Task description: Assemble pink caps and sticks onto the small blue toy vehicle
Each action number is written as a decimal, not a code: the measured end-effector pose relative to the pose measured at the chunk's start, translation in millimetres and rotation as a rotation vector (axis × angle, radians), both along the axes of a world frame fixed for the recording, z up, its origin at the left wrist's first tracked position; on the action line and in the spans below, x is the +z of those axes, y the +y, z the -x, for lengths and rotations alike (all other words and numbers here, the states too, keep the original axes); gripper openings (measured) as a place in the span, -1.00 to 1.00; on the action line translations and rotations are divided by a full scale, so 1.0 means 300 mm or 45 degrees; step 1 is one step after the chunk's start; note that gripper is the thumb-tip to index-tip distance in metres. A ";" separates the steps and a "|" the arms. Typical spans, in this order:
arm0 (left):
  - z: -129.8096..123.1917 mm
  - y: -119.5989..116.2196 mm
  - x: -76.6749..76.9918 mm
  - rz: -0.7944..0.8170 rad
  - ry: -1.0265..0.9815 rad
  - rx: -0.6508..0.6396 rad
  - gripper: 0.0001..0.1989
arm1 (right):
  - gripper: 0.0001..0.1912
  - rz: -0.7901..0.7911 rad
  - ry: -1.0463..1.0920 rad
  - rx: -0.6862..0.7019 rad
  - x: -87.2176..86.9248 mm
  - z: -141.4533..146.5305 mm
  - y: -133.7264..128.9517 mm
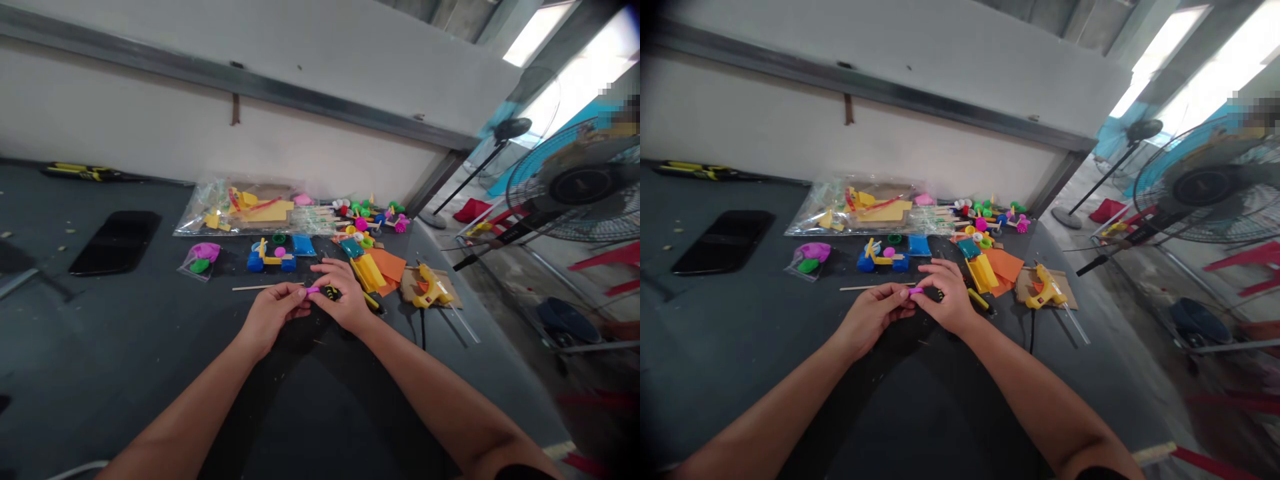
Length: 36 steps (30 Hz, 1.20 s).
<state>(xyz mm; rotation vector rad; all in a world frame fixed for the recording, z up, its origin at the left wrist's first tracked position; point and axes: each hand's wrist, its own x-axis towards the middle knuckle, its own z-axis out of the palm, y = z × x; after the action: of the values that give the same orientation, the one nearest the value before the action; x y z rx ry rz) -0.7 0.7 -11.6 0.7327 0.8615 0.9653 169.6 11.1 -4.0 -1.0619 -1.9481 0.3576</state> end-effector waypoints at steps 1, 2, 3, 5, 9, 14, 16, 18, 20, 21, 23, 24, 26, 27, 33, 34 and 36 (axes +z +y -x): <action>0.000 0.000 0.001 0.000 -0.002 -0.001 -0.79 | -0.95 -0.001 -0.001 -0.006 0.000 0.000 0.000; -0.001 -0.001 0.002 0.001 -0.003 0.001 -0.80 | -0.96 -0.001 -0.002 -0.011 -0.001 -0.001 0.000; -0.001 -0.001 0.003 0.004 -0.002 0.006 -0.80 | -0.96 -0.003 -0.003 -0.014 -0.001 -0.001 0.000; -0.002 -0.001 0.004 0.012 0.003 0.011 -0.80 | -0.96 -0.006 -0.008 -0.010 0.000 -0.002 -0.001; -0.001 0.001 0.005 0.019 -0.004 0.009 -0.78 | -0.95 -0.009 -0.024 -0.007 0.004 -0.004 0.000; 0.000 0.002 0.010 0.053 -0.004 0.044 -0.73 | -0.93 -0.066 -0.053 -0.013 0.004 -0.006 0.002; -0.002 0.001 0.012 0.057 -0.012 0.047 -0.73 | -0.93 -0.104 -0.079 0.000 0.003 -0.007 0.000; -0.003 0.001 0.014 0.046 -0.031 0.051 -0.75 | -0.91 -0.124 -0.115 0.015 0.003 -0.008 -0.002; -0.004 0.000 0.015 0.041 -0.046 0.063 -0.75 | -0.83 -0.116 -0.153 0.020 0.002 -0.008 -0.003; -0.004 0.000 0.016 0.042 -0.048 0.067 -0.75 | -0.79 -0.106 -0.168 0.017 0.001 -0.009 -0.003; -0.004 0.000 0.016 0.047 -0.044 0.068 -0.75 | -0.78 -0.087 -0.188 0.004 -0.002 -0.009 -0.002; -0.003 0.000 0.015 0.050 -0.043 0.069 -0.74 | -0.80 -0.083 -0.192 -0.003 -0.003 -0.009 -0.002; -0.001 0.001 0.012 0.053 -0.056 0.081 -0.73 | -0.86 -0.090 -0.192 -0.009 -0.005 -0.009 -0.001; 0.000 0.002 0.011 0.054 -0.063 0.088 -0.73 | -0.87 -0.099 -0.187 -0.008 -0.005 -0.009 -0.002; -0.001 0.002 0.016 0.053 -0.028 0.025 -0.72 | -0.88 -0.109 -0.166 0.017 0.001 -0.006 -0.008; -0.002 0.002 0.018 0.053 -0.021 0.026 -0.72 | -0.87 -0.103 -0.169 0.021 0.001 -0.006 -0.008; -0.003 0.000 0.022 0.048 -0.011 0.039 -0.72 | -0.83 -0.097 -0.179 0.026 0.001 -0.006 -0.008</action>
<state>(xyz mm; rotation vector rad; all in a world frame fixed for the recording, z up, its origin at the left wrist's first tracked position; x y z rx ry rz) 0.1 0.7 -5.1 0.6841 0.8831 0.9762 171.2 8.7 -3.7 -1.0425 -2.0812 0.2233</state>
